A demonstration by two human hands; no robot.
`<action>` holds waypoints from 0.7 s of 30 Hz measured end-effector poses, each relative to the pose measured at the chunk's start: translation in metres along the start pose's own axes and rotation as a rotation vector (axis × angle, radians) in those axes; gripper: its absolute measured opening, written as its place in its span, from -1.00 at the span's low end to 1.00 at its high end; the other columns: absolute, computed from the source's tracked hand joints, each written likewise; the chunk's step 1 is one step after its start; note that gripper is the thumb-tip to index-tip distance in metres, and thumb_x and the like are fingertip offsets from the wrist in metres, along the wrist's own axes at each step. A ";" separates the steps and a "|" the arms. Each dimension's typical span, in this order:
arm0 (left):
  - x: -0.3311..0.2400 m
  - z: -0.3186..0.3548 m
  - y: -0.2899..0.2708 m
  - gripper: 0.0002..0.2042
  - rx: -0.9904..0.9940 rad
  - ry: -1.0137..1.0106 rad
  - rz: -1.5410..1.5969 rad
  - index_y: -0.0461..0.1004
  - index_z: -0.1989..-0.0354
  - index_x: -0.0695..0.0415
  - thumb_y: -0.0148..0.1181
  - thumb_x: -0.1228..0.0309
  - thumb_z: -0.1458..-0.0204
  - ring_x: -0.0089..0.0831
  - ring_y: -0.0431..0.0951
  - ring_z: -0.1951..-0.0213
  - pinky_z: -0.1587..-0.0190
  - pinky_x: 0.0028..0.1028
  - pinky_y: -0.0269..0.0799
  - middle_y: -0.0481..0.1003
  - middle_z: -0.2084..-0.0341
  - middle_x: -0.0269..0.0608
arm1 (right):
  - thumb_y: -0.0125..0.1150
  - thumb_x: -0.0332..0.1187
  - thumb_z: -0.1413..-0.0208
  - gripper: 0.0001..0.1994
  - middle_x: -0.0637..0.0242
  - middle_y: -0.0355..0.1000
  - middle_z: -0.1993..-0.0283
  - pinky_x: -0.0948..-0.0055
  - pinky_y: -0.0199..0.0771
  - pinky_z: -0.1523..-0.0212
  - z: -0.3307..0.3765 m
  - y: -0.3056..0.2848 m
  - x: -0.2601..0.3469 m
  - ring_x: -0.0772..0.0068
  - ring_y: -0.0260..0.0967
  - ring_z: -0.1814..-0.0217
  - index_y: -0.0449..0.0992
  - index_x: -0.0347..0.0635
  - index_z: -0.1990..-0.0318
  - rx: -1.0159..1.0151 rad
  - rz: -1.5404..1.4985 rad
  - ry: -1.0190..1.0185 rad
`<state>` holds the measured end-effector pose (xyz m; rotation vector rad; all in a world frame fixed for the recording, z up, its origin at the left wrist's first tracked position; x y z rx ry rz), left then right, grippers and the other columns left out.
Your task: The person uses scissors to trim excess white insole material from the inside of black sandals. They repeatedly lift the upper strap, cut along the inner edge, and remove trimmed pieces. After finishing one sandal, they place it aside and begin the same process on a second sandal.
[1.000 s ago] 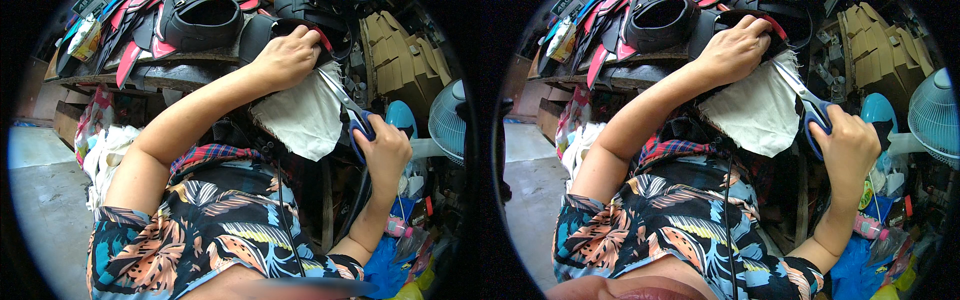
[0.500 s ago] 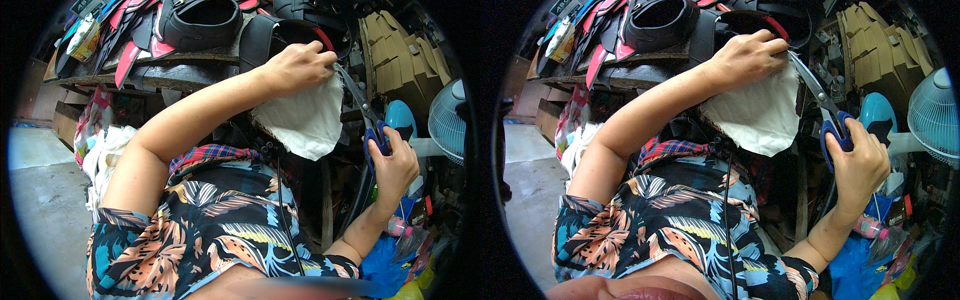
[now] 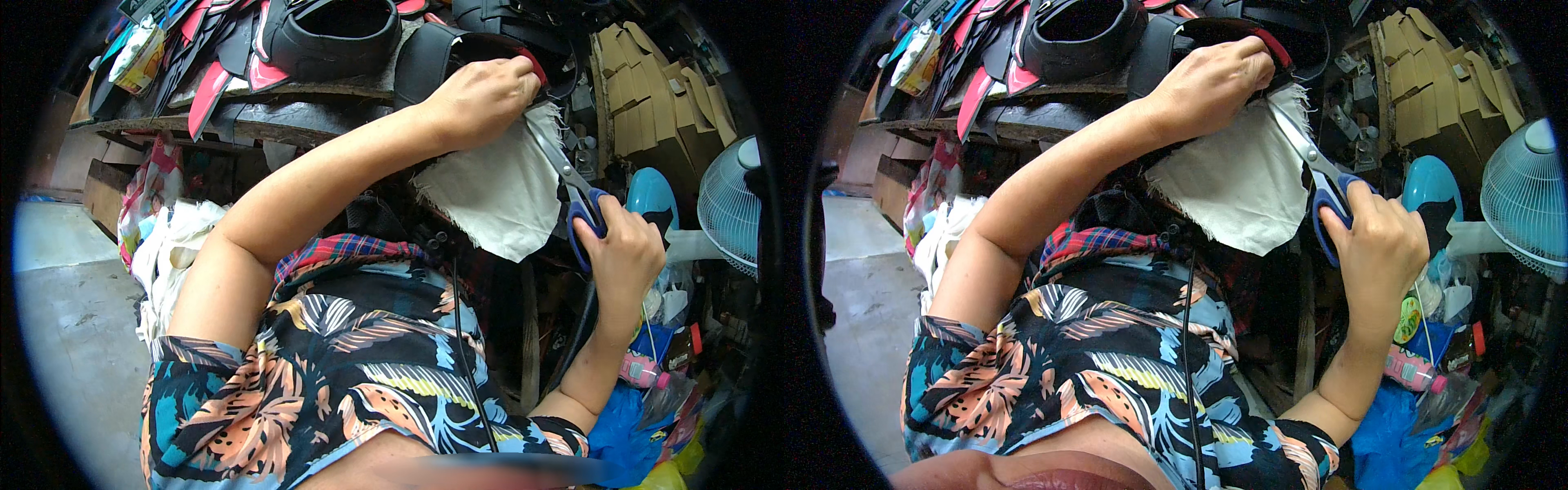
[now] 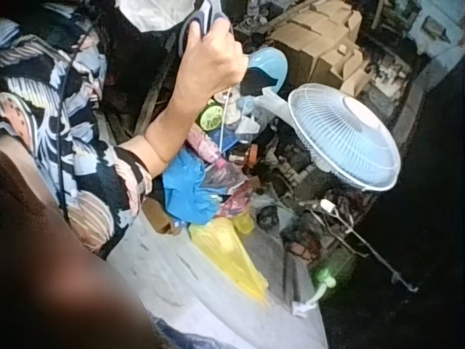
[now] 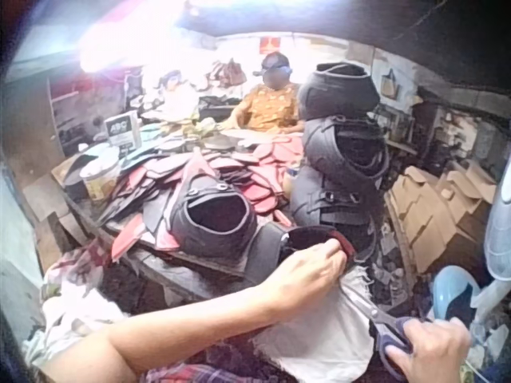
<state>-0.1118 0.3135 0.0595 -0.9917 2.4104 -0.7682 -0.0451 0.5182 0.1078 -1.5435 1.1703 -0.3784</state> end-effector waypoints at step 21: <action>0.010 0.077 -0.095 -0.52 -0.159 -0.585 0.341 0.20 -0.25 0.13 0.12 0.54 -0.15 -0.08 0.65 0.48 0.42 -0.25 0.55 0.53 0.60 0.07 | 0.55 -0.23 0.20 -0.62 0.19 0.54 0.43 0.14 0.43 0.33 0.022 0.028 0.001 0.08 0.50 0.38 0.64 -0.06 0.16 0.016 -0.273 0.148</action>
Point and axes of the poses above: each hand's wrist, its own z-axis away from the middle knuckle, its own y-axis out of the palm, x = y × z, the point moved 6 cm from there along -z, towards the middle knuckle
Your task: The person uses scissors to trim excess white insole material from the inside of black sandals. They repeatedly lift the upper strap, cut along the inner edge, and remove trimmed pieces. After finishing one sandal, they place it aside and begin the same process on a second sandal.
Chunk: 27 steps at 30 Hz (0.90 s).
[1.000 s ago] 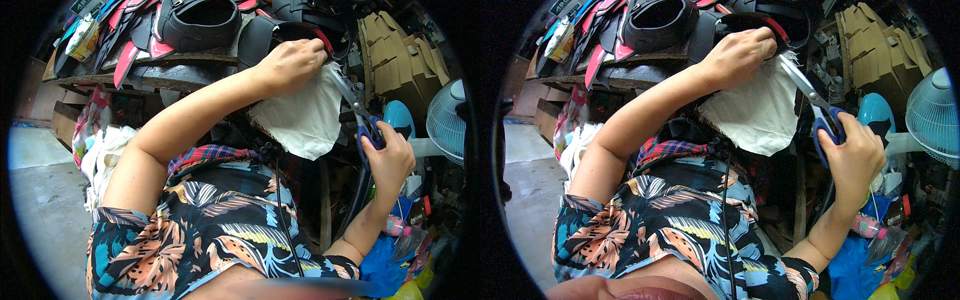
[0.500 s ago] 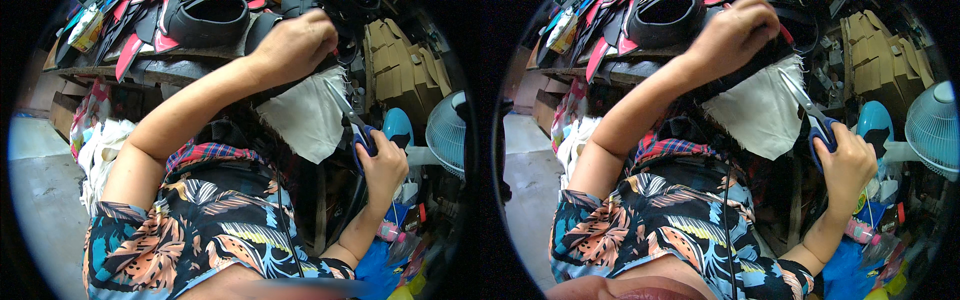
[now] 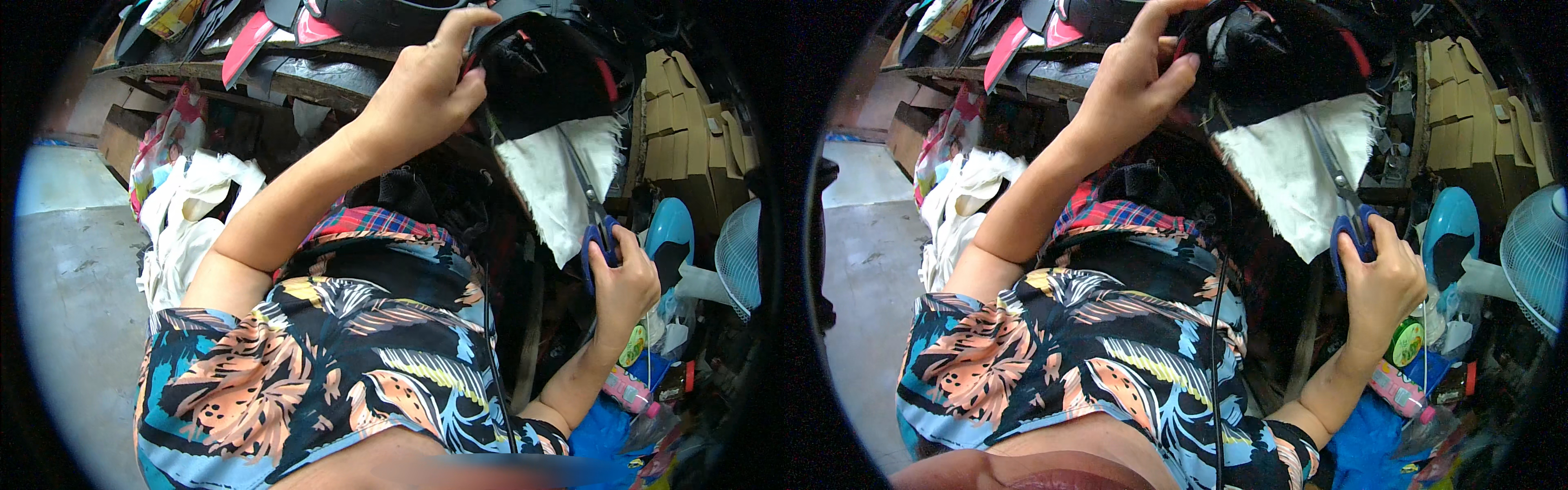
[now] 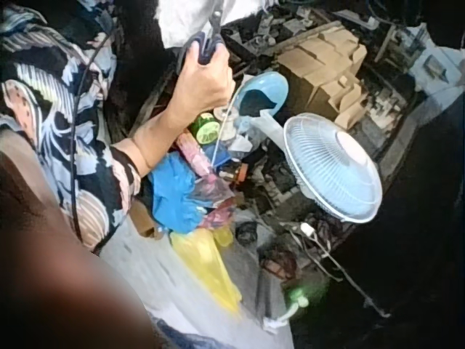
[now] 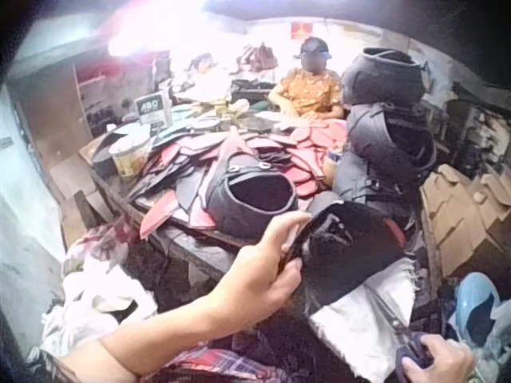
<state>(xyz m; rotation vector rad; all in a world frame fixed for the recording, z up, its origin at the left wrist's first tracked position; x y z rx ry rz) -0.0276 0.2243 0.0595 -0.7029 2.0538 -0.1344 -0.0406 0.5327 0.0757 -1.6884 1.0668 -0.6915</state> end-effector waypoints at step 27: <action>-0.003 0.020 0.035 -0.87 0.306 0.630 -0.618 0.67 0.37 -0.05 0.33 0.41 0.15 -0.05 0.08 -0.46 -0.41 -0.24 0.22 0.45 -0.16 -0.32 | 0.57 -0.30 0.29 -0.61 0.22 0.53 0.44 0.23 0.41 0.34 0.010 0.008 0.030 0.15 0.47 0.43 0.64 -0.15 0.22 0.026 -0.196 -0.091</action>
Point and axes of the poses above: each hand's wrist, its own z-axis away from the middle knuckle, its own y-axis out of the palm, x = y × z, the point moved 6 cm from there along -z, towards the middle knuckle
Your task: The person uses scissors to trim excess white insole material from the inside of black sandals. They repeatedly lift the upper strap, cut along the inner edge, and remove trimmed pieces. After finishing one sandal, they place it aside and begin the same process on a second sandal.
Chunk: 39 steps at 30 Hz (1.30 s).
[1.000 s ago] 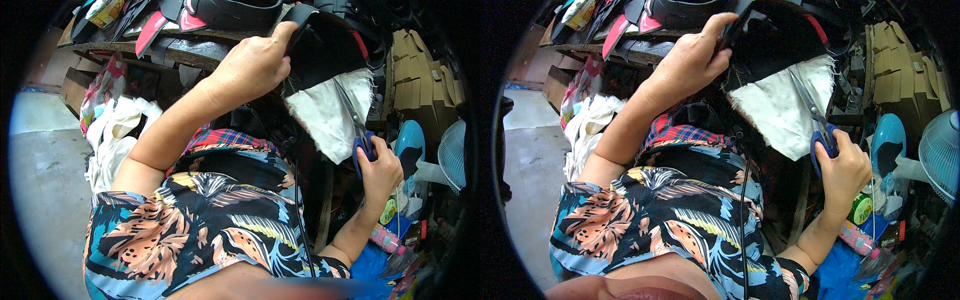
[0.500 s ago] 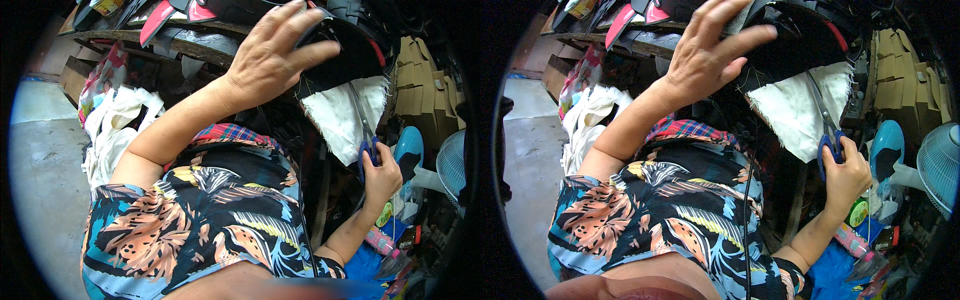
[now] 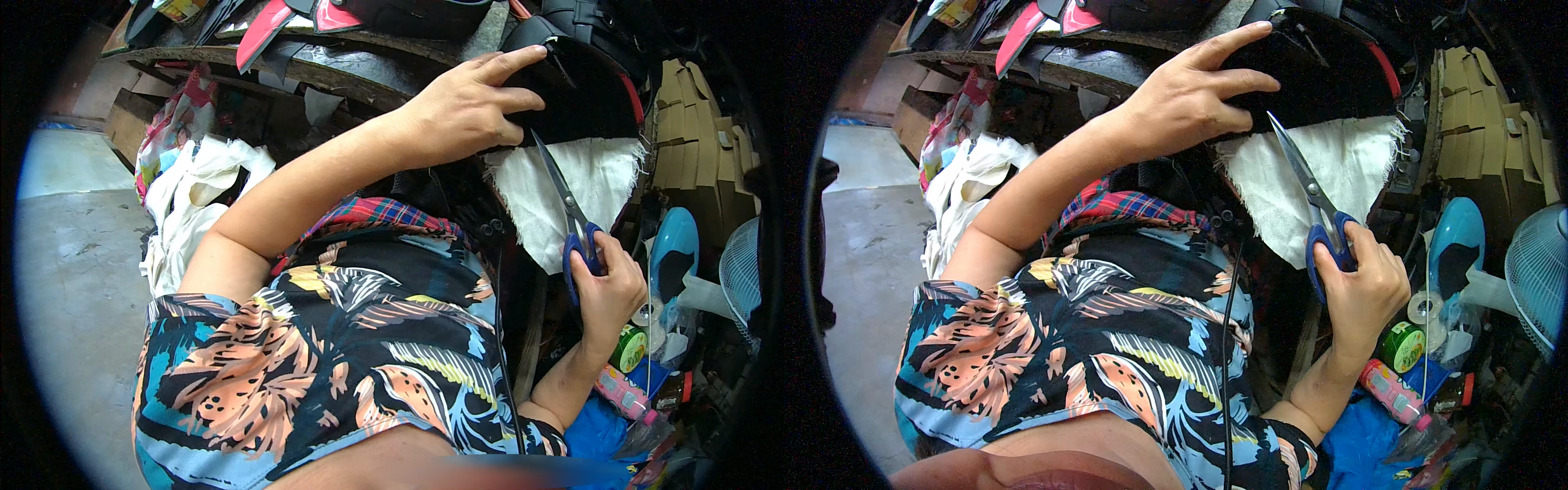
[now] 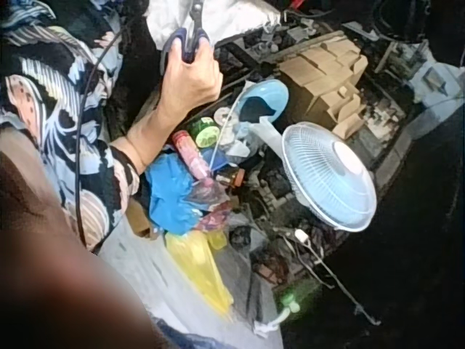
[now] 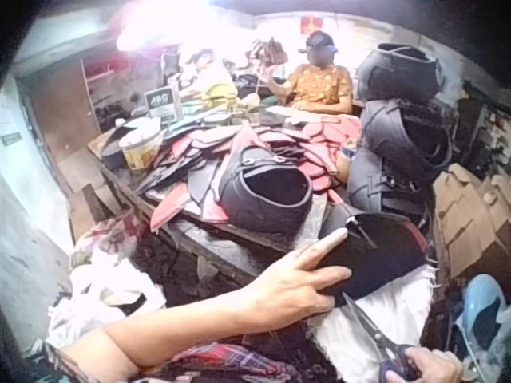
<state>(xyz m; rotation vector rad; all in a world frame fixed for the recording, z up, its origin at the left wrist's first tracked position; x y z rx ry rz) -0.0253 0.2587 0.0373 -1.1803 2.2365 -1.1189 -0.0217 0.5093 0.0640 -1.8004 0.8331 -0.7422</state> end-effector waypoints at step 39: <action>-0.003 -0.002 0.006 -0.88 0.014 -0.148 -0.329 0.59 0.37 0.18 0.19 0.45 0.07 -0.19 0.17 -0.41 -0.28 -0.21 0.31 0.47 0.21 -0.16 | 0.54 -0.16 0.21 -0.63 0.22 0.56 0.42 0.24 0.43 0.28 -0.042 -0.002 0.036 0.16 0.52 0.37 0.61 -0.11 0.24 0.121 0.146 -0.141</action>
Point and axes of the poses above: each hand's wrist, its own z-axis away from the middle knuckle, its own y-axis out of the palm, x = y × z, the point moved 6 cm from there along -z, towards the middle knuckle
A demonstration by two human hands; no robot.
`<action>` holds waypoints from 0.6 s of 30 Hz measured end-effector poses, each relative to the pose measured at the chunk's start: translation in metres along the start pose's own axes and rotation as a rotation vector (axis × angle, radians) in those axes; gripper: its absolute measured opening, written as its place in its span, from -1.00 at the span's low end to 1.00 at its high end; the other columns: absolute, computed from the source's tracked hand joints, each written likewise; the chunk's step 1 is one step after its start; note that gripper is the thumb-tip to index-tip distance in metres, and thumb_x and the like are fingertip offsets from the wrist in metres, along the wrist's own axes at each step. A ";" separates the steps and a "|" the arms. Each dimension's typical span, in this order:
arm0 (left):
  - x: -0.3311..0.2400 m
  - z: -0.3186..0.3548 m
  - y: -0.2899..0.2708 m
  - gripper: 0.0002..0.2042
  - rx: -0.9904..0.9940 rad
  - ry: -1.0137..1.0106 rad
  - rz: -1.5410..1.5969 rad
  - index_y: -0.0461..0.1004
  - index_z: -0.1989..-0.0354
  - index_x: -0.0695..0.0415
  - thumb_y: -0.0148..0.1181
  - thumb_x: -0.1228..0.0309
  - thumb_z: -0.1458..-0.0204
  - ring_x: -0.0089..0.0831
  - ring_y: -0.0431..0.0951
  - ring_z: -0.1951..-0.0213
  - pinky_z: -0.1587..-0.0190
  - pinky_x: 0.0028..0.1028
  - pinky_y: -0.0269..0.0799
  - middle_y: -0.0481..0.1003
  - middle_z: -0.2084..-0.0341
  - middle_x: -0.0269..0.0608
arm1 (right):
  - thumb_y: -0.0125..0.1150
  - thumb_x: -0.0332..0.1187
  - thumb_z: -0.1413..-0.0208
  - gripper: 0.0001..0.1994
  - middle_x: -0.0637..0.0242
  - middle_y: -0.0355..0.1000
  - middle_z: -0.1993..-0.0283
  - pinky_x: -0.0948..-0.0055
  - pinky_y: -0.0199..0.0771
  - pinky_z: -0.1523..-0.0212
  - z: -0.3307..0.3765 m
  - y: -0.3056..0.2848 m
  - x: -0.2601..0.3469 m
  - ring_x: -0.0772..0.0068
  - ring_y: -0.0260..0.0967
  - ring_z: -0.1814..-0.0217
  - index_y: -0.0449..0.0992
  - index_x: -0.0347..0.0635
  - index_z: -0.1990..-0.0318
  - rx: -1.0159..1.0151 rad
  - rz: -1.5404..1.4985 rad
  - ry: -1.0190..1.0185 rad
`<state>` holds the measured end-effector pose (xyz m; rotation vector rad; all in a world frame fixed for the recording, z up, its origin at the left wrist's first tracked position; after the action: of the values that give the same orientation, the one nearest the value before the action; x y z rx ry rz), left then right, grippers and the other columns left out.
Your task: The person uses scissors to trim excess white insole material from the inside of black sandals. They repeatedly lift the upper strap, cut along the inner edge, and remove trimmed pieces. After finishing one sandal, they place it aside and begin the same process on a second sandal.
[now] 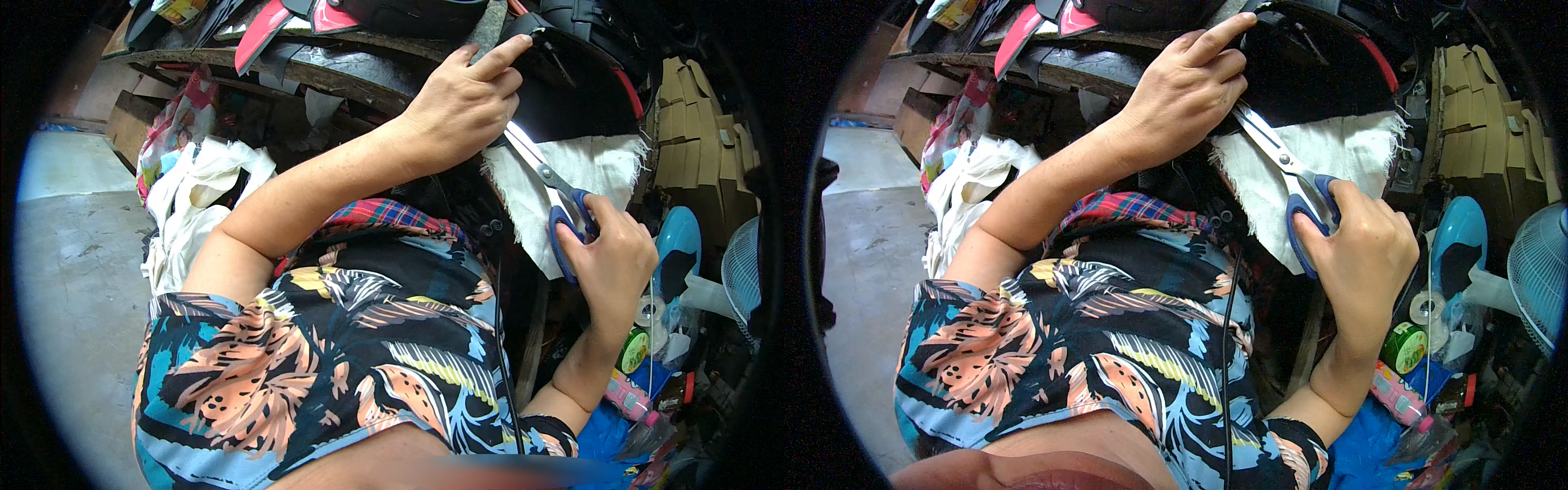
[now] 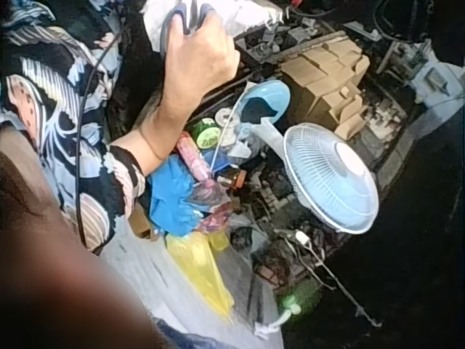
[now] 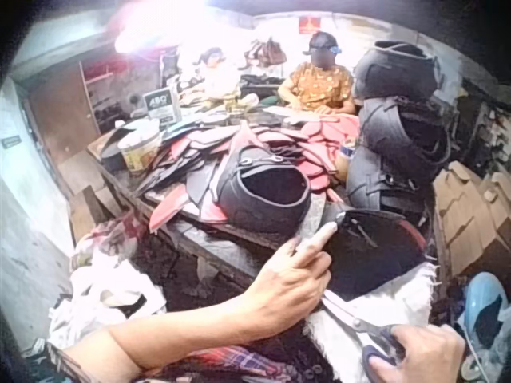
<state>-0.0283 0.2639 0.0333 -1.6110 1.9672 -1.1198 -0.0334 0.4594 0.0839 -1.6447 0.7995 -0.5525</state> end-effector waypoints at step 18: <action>-0.001 0.005 -0.004 -0.76 0.166 0.002 0.331 0.64 0.27 -0.05 0.40 0.21 0.13 -0.32 0.52 -0.09 -0.38 0.03 0.14 0.57 0.24 -0.37 | 0.57 -0.28 0.28 -0.62 0.22 0.52 0.48 0.22 0.41 0.39 0.037 -0.010 -0.047 0.16 0.50 0.43 0.65 -0.06 0.21 0.012 -0.084 0.240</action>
<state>-0.0218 0.2626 0.0327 -1.1496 1.9907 -1.1154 -0.0352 0.5197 0.0884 -1.6254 0.9015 -0.8234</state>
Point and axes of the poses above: each hand's wrist, its own z-axis away from the middle knuckle, its own y-axis out of the palm, x = y × z, the point moved 6 cm from there along -z, towards the middle knuckle
